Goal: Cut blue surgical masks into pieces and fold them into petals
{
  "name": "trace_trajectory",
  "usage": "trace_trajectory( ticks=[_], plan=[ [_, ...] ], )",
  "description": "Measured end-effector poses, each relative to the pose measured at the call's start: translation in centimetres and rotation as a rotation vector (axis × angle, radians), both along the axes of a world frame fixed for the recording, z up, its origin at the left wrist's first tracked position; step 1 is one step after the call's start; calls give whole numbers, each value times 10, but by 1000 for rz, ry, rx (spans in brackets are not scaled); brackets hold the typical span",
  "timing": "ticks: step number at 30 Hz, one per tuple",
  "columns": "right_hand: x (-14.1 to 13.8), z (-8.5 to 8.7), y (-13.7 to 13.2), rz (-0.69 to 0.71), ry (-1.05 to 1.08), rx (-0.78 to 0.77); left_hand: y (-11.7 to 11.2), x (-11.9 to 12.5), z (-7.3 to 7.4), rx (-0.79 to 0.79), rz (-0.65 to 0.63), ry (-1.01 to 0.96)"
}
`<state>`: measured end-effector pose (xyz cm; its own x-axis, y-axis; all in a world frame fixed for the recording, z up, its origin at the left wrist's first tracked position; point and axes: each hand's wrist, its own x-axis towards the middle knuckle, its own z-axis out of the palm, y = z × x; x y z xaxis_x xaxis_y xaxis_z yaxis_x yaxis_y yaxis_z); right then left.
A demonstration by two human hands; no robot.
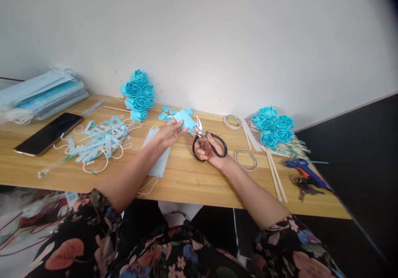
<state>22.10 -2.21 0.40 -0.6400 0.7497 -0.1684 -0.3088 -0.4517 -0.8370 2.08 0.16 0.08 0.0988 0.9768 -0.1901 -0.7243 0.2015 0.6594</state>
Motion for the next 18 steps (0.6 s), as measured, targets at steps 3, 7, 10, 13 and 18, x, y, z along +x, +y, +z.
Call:
trace_trajectory(
  ticks=[3,7,10,13,18],
  plan=[
    [-1,-2,1,-28,4,2,1,2,-3,-12,9,-4],
    [-2,-4,2,-85,20,39,1,5,-2,-44,46,-26],
    [-2,-3,0,-83,22,52,0,7,0,-45,57,-27],
    [-2,-2,-1,-80,15,63,-2,9,3,-31,57,-20],
    [-1,0,-4,-41,0,99,-6,11,6,-21,63,-18]
  ],
)
